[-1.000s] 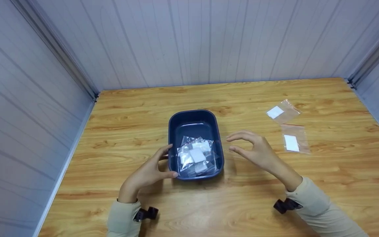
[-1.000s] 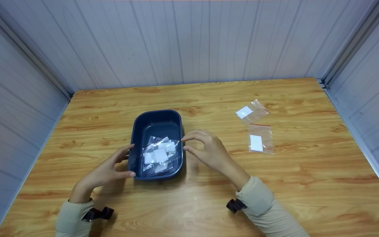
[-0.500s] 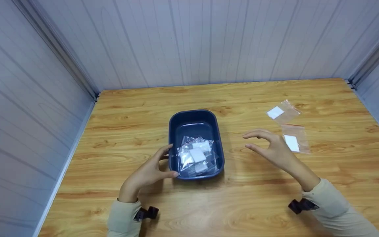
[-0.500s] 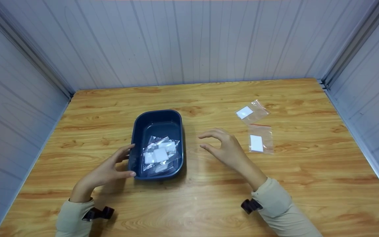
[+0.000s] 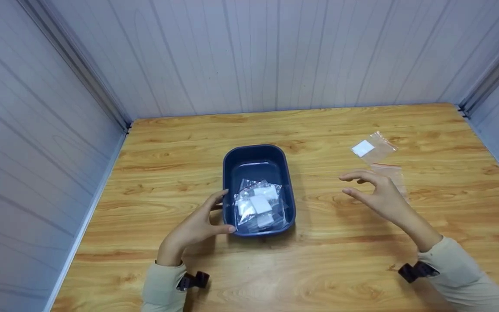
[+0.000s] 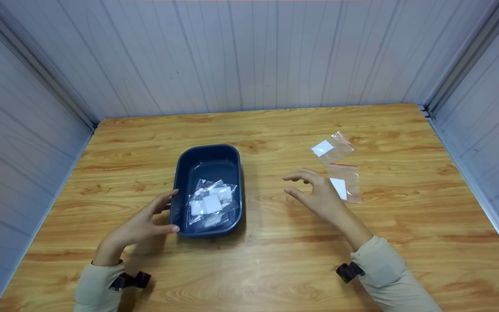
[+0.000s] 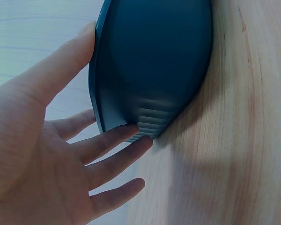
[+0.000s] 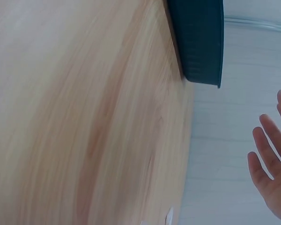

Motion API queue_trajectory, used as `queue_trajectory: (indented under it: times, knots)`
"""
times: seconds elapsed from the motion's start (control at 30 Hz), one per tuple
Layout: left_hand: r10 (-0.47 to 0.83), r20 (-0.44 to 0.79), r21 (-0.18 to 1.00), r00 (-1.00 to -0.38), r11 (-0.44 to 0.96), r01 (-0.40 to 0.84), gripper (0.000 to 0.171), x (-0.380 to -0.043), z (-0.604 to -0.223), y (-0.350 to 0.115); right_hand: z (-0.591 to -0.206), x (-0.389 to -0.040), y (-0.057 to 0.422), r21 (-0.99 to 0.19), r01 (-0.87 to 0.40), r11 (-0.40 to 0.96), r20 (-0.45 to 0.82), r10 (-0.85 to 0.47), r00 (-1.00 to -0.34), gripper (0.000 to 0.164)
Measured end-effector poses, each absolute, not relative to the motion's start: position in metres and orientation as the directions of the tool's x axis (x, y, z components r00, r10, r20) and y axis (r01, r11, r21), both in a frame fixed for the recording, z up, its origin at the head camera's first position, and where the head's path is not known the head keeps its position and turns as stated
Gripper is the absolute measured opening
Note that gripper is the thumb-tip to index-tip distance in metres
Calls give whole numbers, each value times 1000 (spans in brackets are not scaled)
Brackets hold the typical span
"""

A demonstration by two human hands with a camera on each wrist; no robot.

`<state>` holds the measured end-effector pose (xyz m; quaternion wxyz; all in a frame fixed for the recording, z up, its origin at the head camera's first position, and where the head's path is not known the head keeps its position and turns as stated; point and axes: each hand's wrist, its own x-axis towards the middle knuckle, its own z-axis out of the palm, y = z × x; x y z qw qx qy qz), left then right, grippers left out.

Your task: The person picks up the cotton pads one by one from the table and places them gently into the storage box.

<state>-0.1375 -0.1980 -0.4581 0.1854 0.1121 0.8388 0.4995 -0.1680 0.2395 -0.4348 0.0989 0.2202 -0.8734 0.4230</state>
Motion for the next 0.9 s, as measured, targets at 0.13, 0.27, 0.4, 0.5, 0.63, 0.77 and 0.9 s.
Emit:
queue_trajectory:
  times: [0.13, 0.27, 0.4, 0.5, 0.63, 0.77, 0.9]
  knots:
    - [379, -189, 880, -906, 475, 15, 95, -137, -457, -198, -438, -170, 249, -692, -466, 552, 363, -292, -885, 28]
    - [388, -172, 878, -905, 477, 37, 96, -138, -456, -198, -440, -172, 258, -690, -478, 544, 376, -295, -878, 28]
    - [380, -183, 875, -907, 483, 26, 96, -138, -456, -198, -442, -173, 267, -681, -483, 550, 386, -291, -875, 29]
    - [376, -191, 875, -907, 484, 16, 95, -138, -456, -198, -443, -173, 273, -675, -470, 569, 380, -278, -882, 28]
    - [374, -193, 874, -907, 486, 14, 95, -137, -455, -198, -444, -174, 279, -666, -448, 597, 366, -263, -893, 26]
    - [374, -194, 874, -907, 486, 13, 95, -137, -456, -198, -445, -174, 286, -660, -447, 603, 367, -259, -893, 27]
    - [371, -195, 873, -908, 487, 11, 95, -137, -456, -198, -445, -174, 293, -668, -462, 584, 381, -265, -886, 28]
